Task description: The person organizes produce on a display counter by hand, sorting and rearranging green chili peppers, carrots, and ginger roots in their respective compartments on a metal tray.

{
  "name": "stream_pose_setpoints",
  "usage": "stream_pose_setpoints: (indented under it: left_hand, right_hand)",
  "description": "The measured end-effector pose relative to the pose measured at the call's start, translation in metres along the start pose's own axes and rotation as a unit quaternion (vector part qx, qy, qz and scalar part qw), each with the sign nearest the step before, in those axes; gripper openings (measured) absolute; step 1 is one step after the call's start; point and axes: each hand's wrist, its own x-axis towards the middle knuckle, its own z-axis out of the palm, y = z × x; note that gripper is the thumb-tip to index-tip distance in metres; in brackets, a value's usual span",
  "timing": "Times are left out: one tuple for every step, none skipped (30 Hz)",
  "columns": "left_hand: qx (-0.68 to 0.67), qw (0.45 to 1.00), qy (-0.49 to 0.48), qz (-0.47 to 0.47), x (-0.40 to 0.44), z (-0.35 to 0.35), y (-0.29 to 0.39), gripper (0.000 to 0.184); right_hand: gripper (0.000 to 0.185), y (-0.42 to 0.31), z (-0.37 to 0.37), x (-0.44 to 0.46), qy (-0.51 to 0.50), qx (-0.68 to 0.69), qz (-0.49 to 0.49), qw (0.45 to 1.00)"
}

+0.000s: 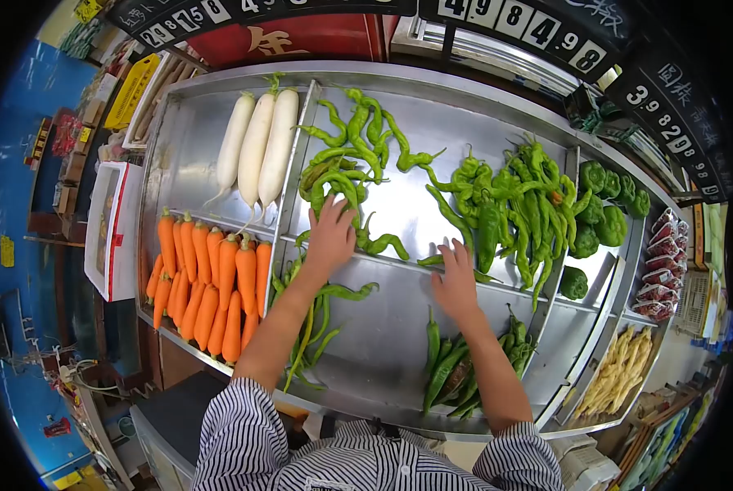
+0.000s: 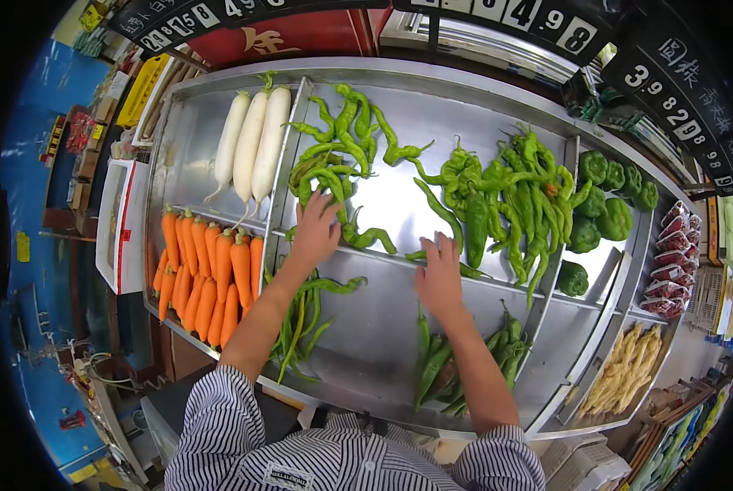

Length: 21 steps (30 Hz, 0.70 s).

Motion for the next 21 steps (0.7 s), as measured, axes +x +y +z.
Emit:
stream_pose_setpoints:
  left_hand:
    - [-0.014, 1.0, 0.006, 0.002, -0.008, -0.002, 0.004, 0.034]
    - [-0.029, 0.999, 0.012, 0.004, -0.016, -0.004, 0.008, 0.035]
    - [-0.045, 0.999, 0.018, 0.005, -0.025, -0.005, 0.011, 0.035]
    - [-0.054, 0.998, 0.009, -0.018, -0.035, -0.008, 0.016, 0.035]
    - [-0.071, 0.997, 0.01, -0.027, -0.044, -0.012, 0.019, 0.035]
    - [-0.087, 0.995, 0.011, -0.036, -0.053, -0.016, 0.022, 0.035]
    - [-0.104, 0.993, 0.012, -0.046, -0.064, -0.019, 0.025, 0.035]
    - [-0.115, 0.992, 0.009, -0.054, -0.076, -0.02, 0.027, 0.035]
    - [-0.126, 0.99, 0.007, -0.062, -0.087, -0.02, 0.029, 0.034]
    - [-0.137, 0.988, 0.005, -0.069, -0.096, -0.022, 0.032, 0.033]
    - [-0.154, 0.984, 0.001, -0.085, -0.105, -0.025, 0.036, 0.033]
    - [-0.171, 0.98, -0.004, -0.099, -0.112, -0.032, 0.041, 0.032]
    - [-0.189, 0.976, -0.012, -0.112, -0.118, -0.035, 0.045, 0.031]
    - [-0.195, 0.974, -0.006, -0.114, -0.126, -0.036, 0.044, 0.031]
    - [-0.204, 0.972, -0.002, -0.114, -0.134, -0.036, 0.042, 0.031]
    - [-0.216, 0.97, 0.003, -0.112, -0.141, -0.034, 0.041, 0.03]
    - [-0.229, 0.965, -0.002, -0.126, -0.147, -0.035, 0.042, 0.029]
    - [-0.242, 0.96, -0.007, -0.139, -0.152, -0.038, 0.042, 0.027]
    - [-0.252, 0.956, -0.013, -0.152, -0.155, -0.041, 0.045, 0.026]
    - [-0.269, 0.948, -0.018, -0.169, -0.158, -0.046, 0.05, 0.024]
    - [-0.272, 0.946, -0.033, -0.171, -0.162, -0.047, 0.051, 0.023]
  right_hand:
    - [0.051, 0.002, 0.006, 0.003, 0.009, -0.045, 0.002, 0.999]
    - [0.053, 0.005, 0.01, 0.005, 0.01, -0.077, 0.002, 0.997]
    - [0.055, 0.01, 0.014, 0.008, 0.011, -0.108, 0.002, 0.994]
    - [0.057, 0.011, 0.015, 0.01, 0.012, -0.14, 0.002, 0.99]
    - [0.059, 0.01, 0.014, 0.012, 0.004, -0.144, 0.02, 0.989]
    - [0.061, 0.007, 0.011, 0.013, -0.005, -0.147, 0.039, 0.988]
    - [0.063, 0.006, 0.009, 0.014, -0.015, -0.151, 0.058, 0.987]
    - [0.071, 0.011, 0.011, 0.016, -0.015, -0.128, 0.06, 0.99]
    - [0.074, 0.012, 0.009, 0.019, -0.026, -0.121, 0.077, 0.989]
    - [0.078, 0.012, 0.007, 0.024, -0.036, -0.114, 0.094, 0.988]
    - [0.081, 0.013, 0.005, 0.027, -0.045, -0.108, 0.113, 0.987]
    - [0.09, 0.018, 0.01, 0.027, -0.024, -0.124, 0.093, 0.988]
    - [0.09, 0.021, 0.014, 0.03, -0.036, -0.117, 0.093, 0.988]
    - [0.09, 0.025, 0.017, 0.032, -0.047, -0.109, 0.096, 0.988]
    - [0.09, 0.028, 0.017, 0.033, -0.058, -0.104, 0.103, 0.988]
    - [0.091, 0.028, 0.012, 0.038, -0.064, -0.075, 0.079, 0.992]
    - [0.08, 0.024, 0.009, 0.042, -0.071, -0.062, 0.083, 0.992]
    - [0.072, 0.023, 0.012, 0.048, -0.072, -0.054, 0.077, 0.993]
    - [0.064, 0.022, 0.016, 0.054, -0.073, -0.044, 0.07, 0.994]
    - [0.057, 0.01, 0.015, 0.062, -0.052, -0.007, 0.065, 0.997]
    - [0.05, -0.006, 0.017, 0.069, -0.03, 0.032, 0.058, 0.997]
